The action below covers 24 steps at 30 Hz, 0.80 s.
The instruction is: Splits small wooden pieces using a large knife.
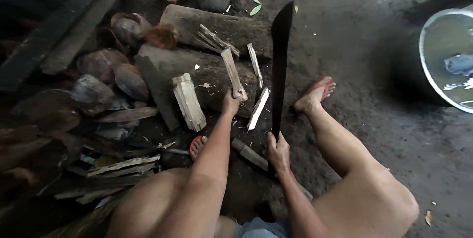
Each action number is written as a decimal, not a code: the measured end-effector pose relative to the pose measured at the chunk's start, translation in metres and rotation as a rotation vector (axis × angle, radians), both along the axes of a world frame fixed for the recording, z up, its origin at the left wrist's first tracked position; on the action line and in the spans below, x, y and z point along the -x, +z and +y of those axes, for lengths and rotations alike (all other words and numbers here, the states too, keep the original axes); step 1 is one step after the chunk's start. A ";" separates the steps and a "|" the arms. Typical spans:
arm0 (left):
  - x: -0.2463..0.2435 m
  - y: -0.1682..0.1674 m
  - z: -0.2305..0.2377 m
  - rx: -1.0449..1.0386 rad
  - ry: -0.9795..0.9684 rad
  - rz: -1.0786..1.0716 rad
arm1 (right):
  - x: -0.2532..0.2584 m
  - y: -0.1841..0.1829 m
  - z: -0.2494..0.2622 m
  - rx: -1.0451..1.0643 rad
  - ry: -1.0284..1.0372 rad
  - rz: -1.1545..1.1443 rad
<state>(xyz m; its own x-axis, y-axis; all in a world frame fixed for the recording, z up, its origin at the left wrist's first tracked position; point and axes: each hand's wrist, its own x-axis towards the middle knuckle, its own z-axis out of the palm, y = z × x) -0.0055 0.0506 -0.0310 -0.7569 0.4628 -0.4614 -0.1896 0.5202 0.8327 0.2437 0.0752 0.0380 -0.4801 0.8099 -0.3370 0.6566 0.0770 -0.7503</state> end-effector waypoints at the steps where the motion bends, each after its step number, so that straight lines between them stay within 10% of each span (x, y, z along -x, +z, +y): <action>1: 0.001 -0.002 0.003 -0.013 -0.006 -0.038 | 0.001 0.005 0.001 0.001 -0.002 0.024; 12: -0.015 0.011 0.061 -0.200 -0.050 -0.174 | -0.047 0.113 0.077 -0.143 -0.106 0.346; 24: 0.019 0.015 0.178 0.405 -0.228 0.226 | -0.065 0.073 0.087 0.001 -0.256 0.375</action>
<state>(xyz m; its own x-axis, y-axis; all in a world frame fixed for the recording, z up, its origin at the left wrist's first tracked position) -0.0242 0.2290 -0.0156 -0.7593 0.4452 -0.4747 0.1270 0.8168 0.5628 0.3088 0.1626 0.1109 -0.3533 0.9183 -0.1786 0.3367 -0.0533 -0.9401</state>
